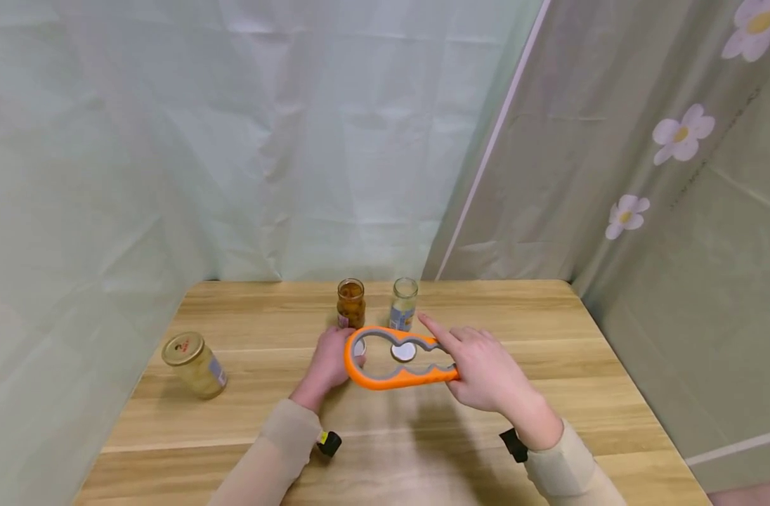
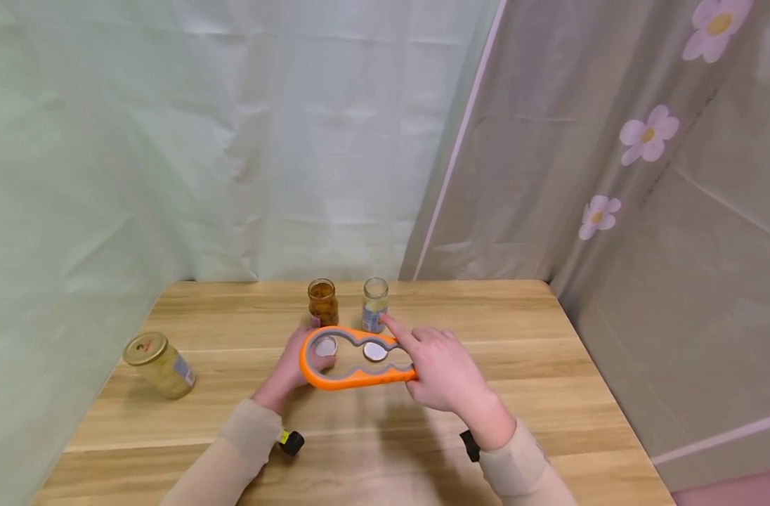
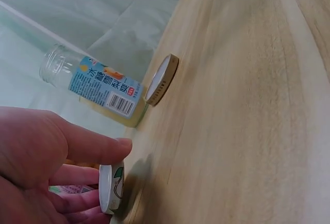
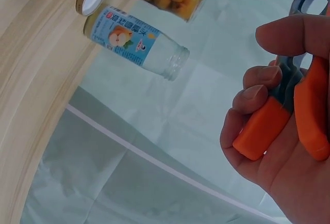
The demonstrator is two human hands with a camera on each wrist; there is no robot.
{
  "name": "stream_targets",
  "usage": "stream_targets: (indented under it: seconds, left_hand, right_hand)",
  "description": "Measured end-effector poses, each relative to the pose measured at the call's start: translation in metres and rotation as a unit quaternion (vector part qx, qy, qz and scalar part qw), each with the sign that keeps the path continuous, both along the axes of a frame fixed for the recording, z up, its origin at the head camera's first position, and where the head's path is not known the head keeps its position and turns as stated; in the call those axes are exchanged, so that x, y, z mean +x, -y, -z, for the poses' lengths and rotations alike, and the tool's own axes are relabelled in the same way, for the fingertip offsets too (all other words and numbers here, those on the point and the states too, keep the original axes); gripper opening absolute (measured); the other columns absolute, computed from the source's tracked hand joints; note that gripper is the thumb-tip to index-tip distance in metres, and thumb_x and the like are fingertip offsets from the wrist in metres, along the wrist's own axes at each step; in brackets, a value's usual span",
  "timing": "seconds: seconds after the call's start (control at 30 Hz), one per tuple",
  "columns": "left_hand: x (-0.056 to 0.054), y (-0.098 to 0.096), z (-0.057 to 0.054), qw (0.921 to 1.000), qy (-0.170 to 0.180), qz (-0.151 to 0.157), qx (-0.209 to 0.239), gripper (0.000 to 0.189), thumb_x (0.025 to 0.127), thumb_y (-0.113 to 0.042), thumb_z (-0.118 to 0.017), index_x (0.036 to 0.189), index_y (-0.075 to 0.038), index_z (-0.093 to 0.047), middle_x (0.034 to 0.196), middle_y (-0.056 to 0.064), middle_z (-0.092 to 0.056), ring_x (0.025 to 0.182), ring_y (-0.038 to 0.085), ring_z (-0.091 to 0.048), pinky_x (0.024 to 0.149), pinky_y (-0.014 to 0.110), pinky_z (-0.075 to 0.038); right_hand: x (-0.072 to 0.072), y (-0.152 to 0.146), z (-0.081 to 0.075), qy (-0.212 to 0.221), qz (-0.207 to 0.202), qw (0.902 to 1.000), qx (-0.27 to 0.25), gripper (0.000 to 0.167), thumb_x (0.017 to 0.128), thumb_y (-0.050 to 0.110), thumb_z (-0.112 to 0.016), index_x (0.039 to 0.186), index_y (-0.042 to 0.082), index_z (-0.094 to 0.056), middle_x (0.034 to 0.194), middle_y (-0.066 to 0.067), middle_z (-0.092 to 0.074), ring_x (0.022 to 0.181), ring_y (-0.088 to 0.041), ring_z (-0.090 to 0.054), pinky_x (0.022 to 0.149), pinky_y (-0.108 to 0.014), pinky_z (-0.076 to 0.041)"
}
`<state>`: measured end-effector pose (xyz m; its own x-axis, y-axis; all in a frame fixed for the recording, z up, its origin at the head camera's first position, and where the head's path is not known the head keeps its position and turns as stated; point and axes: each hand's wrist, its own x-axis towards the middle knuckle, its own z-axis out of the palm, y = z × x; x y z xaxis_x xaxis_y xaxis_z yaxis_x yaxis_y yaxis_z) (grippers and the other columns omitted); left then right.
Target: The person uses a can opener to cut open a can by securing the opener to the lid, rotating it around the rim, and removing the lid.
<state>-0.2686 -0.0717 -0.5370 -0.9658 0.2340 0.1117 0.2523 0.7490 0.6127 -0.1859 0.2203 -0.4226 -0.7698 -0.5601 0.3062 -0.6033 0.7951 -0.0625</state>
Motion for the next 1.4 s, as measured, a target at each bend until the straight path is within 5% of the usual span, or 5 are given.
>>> stream_targets:
  seconds: [0.37,0.67,1.07,1.4]
  left_hand:
    - [-0.006,0.004,0.027,0.9946,-0.097,0.029,0.024,0.03,0.07,-0.005,-0.088,0.096,0.001,-0.075,0.087,0.01,-0.072,0.096,0.04,-0.058,0.099,0.057,-0.043]
    - [-0.003,0.005,0.028,0.9913,-0.129,0.027,-0.006,0.027,0.065,-0.004,-0.09,0.087,-0.004,-0.074,0.08,0.005,-0.07,0.09,0.036,-0.057,0.094,0.054,-0.044]
    - [0.008,0.002,0.011,0.998,-0.011,-0.029,0.054,0.06,0.068,-0.007,-0.096,0.123,0.001,-0.075,0.119,0.021,-0.066,0.113,0.042,-0.053,0.099,0.056,-0.046]
    - [0.018,0.005,-0.006,0.9952,0.025,-0.082,0.047,0.072,0.076,-0.023,-0.1,0.138,-0.003,-0.069,0.139,0.023,-0.056,0.126,0.044,-0.051,0.107,0.058,-0.047]
  right_hand:
    - [-0.001,0.003,0.001,0.01,-0.003,0.9999,0.001,0.107,0.07,0.006,-0.076,0.168,0.025,-0.037,0.096,0.001,-0.071,0.087,-0.02,-0.066,0.09,-0.05,-0.055]
    - [-0.002,0.002,0.004,0.016,0.0,0.9999,0.007,0.106,0.072,0.006,-0.076,0.168,0.026,-0.037,0.098,0.002,-0.071,0.088,-0.019,-0.067,0.089,-0.049,-0.056]
    - [-0.001,0.006,0.007,0.032,0.002,0.9995,0.001,0.107,0.071,0.006,-0.076,0.168,0.026,-0.036,0.099,0.002,-0.071,0.092,-0.019,-0.068,0.088,-0.049,-0.055]
    - [-0.002,0.006,0.008,0.031,0.006,0.9995,-0.007,0.104,0.071,0.006,-0.076,0.167,0.023,-0.04,0.096,0.003,-0.069,0.089,-0.019,-0.067,0.089,-0.05,-0.056]
